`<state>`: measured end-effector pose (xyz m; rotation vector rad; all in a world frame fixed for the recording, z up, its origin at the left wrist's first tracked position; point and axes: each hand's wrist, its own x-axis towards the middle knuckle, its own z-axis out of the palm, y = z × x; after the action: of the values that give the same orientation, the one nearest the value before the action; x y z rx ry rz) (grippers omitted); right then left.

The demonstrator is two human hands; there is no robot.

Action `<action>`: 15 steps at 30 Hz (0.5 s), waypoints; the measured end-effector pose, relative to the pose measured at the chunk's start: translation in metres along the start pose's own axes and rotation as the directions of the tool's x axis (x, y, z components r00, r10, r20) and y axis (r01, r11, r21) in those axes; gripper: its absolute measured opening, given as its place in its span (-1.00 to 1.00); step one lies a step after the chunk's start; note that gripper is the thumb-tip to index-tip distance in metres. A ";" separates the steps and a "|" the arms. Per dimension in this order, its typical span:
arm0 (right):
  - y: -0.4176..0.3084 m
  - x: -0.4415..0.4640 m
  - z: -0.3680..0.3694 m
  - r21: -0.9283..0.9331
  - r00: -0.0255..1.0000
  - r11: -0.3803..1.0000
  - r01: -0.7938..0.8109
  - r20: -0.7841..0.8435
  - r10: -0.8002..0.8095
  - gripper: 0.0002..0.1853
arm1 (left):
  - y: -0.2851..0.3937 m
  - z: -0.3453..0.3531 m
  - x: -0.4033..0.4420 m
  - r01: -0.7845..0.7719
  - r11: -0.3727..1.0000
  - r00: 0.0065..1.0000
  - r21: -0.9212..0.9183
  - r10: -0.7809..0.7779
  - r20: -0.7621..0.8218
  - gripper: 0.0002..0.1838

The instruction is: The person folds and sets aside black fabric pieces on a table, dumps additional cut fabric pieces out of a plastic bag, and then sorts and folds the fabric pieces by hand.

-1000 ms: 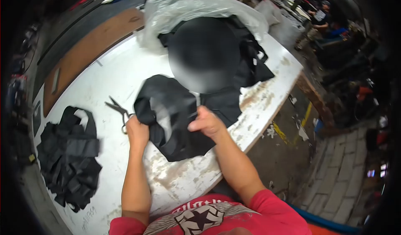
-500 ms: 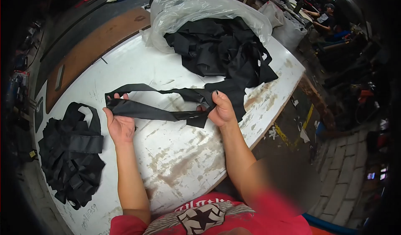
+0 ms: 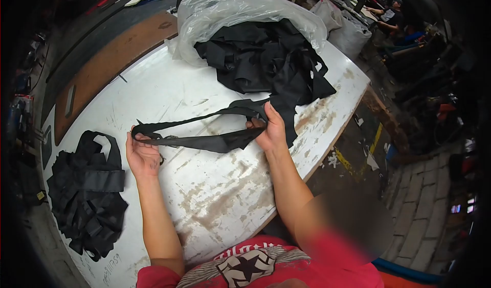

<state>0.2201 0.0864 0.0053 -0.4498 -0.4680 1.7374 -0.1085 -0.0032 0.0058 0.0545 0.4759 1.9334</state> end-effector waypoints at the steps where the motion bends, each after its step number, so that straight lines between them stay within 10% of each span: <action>1: -0.001 -0.002 0.005 -0.004 1.000 1.000 -0.002 -0.024 0.002 -0.78 | -0.003 0.005 -0.002 -0.039 0.997 0.994 0.062 0.045 -0.097 -0.73; 5: 0.002 0.005 -0.014 -0.084 0.990 0.996 0.000 0.141 0.012 -0.80 | -0.018 0.008 -0.008 -0.098 0.796 0.966 0.597 0.221 -0.137 -0.65; 10: 0.021 0.005 -0.004 -0.459 0.990 0.882 0.111 -0.029 -0.140 -0.83 | -0.036 0.001 -0.008 -0.169 0.545 0.953 0.821 0.304 -0.006 -0.31; 15: 0.047 0.014 -0.020 -0.756 0.947 0.595 0.273 0.103 -0.305 -0.71 | -0.062 0.029 -0.034 -0.384 -0.141 0.742 0.912 0.540 0.396 -0.19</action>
<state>0.1895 0.0919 -0.0373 -0.9503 -1.2049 1.1307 -0.0328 -0.0046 0.0166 1.2297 2.1399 1.8136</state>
